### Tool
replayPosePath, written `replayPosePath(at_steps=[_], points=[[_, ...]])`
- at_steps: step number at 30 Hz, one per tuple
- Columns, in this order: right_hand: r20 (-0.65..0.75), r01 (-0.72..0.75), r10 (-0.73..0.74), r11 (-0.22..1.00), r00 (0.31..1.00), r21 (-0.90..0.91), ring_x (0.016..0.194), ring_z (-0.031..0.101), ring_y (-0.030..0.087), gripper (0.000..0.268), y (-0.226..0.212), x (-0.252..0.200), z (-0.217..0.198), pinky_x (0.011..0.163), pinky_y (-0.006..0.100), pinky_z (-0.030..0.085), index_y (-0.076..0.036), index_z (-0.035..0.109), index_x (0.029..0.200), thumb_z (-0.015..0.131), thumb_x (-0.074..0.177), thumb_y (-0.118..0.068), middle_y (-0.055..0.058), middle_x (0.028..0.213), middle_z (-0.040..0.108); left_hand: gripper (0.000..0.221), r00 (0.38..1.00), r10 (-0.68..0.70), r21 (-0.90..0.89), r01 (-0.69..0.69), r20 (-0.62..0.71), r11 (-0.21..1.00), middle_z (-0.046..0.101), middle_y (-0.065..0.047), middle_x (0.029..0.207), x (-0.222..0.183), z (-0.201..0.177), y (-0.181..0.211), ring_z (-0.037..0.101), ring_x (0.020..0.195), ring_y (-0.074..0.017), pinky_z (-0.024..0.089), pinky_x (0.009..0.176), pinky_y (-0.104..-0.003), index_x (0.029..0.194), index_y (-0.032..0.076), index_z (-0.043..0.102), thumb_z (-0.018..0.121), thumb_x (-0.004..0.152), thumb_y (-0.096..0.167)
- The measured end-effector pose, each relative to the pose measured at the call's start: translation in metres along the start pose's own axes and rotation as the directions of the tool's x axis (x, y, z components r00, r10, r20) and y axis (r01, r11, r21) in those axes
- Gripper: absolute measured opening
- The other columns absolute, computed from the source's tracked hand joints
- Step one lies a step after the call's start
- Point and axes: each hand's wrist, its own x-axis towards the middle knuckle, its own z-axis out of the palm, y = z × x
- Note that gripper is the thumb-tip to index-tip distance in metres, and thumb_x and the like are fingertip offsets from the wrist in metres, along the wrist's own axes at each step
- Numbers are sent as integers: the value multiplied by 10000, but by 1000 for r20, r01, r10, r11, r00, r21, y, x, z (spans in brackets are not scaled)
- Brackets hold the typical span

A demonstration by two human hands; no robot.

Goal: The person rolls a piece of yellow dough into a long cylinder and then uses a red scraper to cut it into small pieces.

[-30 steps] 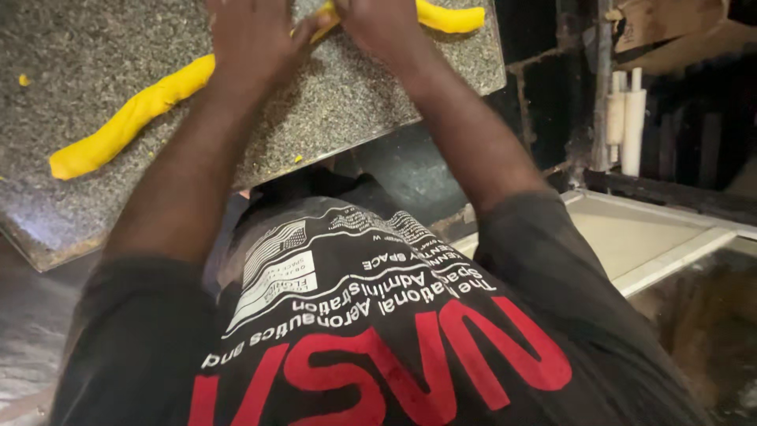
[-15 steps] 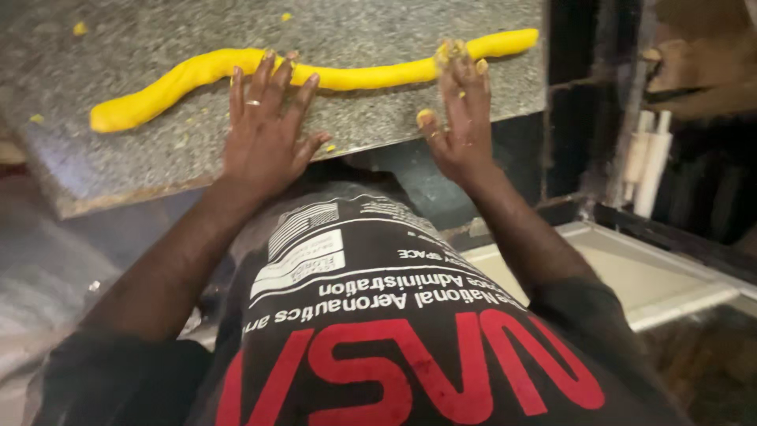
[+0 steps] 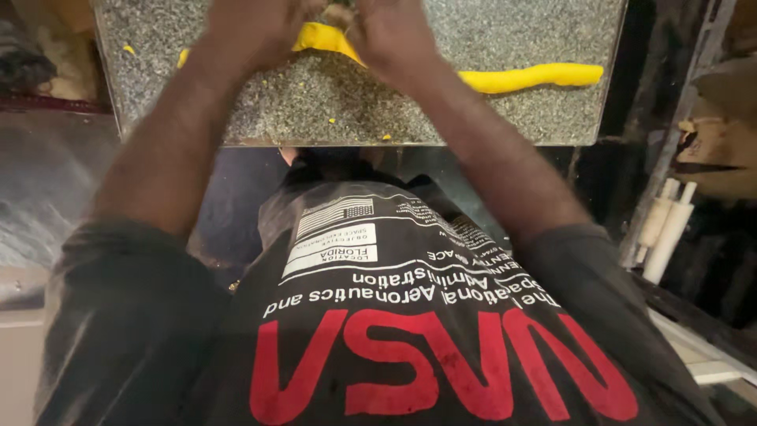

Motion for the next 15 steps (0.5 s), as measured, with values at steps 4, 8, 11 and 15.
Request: replayPosePath(at_steps=[4,8,11,15], points=[[-283,334,-377,923,882,-190,1523,284,454,752,-24,-44,47,1234,609,213,48,275,1601,613,1082,-379,281,1637,312,695,793,466,446,-280,-392,850,360,-290,1598,-35,61,-12,334,1454,-498,227,1162,-659,1636,34,436,496,1093,464],[-179,344,-347,938,921,-48,1548,295,397,723,-24,-110,58,1267,596,187,-33,380,1586,610,1035,-442,199,1630,340,692,841,437,242,-373,-320,896,311,-170,1677,-104,88,-24,214,1562,-373,128,1238,-638,1601,144,430,573,1012,476],[-297,310,-277,948,914,69,1609,290,400,634,-16,-129,47,1327,588,191,-48,410,1606,563,1097,-393,191,1692,331,672,862,357,139,-329,-361,934,301,-160,1679,-129,82,-36,197,1582,-362,105,1265,-636,1597,140,428,609,1034,459],[-251,222,-218,975,943,-13,1597,280,357,628,-41,-118,58,1312,602,140,-101,421,1600,567,1085,-432,144,1648,353,676,877,316,84,-307,-362,948,311,-149,1704,-125,74,-56,187,1599,-367,86,1276,-624,1613,131,423,584,1036,444]])
